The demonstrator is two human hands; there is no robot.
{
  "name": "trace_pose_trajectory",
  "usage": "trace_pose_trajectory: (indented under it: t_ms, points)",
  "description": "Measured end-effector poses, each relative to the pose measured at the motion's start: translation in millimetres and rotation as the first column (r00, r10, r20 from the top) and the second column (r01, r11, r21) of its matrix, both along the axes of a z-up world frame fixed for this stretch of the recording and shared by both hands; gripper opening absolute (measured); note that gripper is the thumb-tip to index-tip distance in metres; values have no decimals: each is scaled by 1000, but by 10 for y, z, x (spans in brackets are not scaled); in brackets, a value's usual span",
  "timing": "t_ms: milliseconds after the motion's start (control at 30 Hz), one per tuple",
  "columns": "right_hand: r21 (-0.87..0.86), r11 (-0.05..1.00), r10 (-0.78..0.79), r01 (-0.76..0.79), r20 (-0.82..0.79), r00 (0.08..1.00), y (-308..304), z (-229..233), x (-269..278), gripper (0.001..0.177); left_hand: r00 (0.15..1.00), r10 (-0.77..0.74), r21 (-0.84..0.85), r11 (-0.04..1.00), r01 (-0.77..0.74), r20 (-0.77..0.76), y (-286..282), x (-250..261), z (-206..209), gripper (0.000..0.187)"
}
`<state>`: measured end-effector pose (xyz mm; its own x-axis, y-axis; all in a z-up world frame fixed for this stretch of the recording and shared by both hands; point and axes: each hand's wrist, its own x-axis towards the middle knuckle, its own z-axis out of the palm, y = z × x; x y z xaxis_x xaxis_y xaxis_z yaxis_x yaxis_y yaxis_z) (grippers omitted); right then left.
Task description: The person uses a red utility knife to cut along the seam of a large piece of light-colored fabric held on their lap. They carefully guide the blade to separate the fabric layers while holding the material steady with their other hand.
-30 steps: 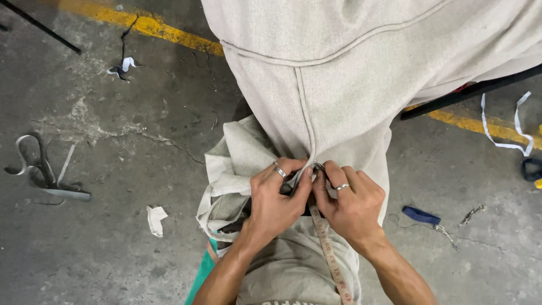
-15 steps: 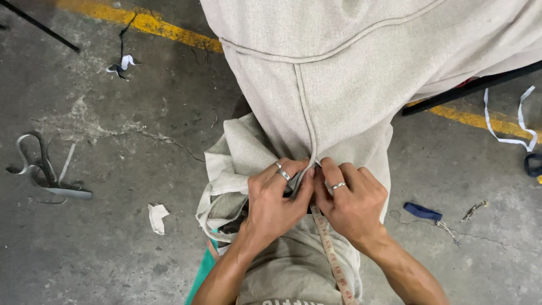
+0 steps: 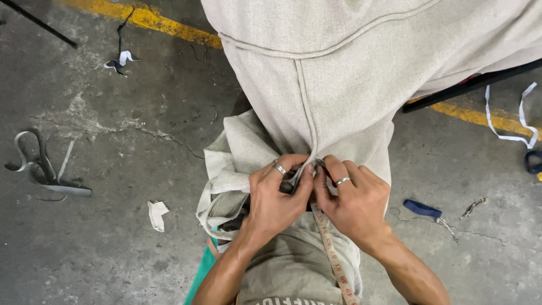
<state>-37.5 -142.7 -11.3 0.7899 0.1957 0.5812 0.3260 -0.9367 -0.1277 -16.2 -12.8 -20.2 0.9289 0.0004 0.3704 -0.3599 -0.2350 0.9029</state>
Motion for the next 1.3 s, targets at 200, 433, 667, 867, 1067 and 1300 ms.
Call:
trace_pose_trajectory:
  t_ms: [200, 433, 667, 867, 1067, 1300]
  points:
    - [-69, 997, -24, 24, 1, 1000, -1, 1, 8, 12, 1000, -5, 30, 1000, 5, 20, -3, -2, -4, 4]
    - [260, 965, 8, 34, -161, 987, -5, 18, -3, 7, 999, 13, 48, 999, -11, -43, 35, 29, 20, 4]
    - [881, 404, 265, 246, -370, 890, -1, -358, 181, 11, 989, -41, -10, 999, 40, -139, 42, 101, 93, 6]
    - [921, 296, 230, 255, -327, 916, -34, -119, 232, 3, 998, -65, 231, 971, 65, -11, -14, 226, 280, 9]
    - [830, 541, 22, 135, -174, 984, -89, -89, 212, 7, 989, -101, 355, 933, 58, 104, -87, 214, 286, 2]
    - [788, 601, -90, 134, -100, 991, -197, -325, 221, 6, 992, -117, 280, 955, 97, 56, -182, 253, 335, 9]
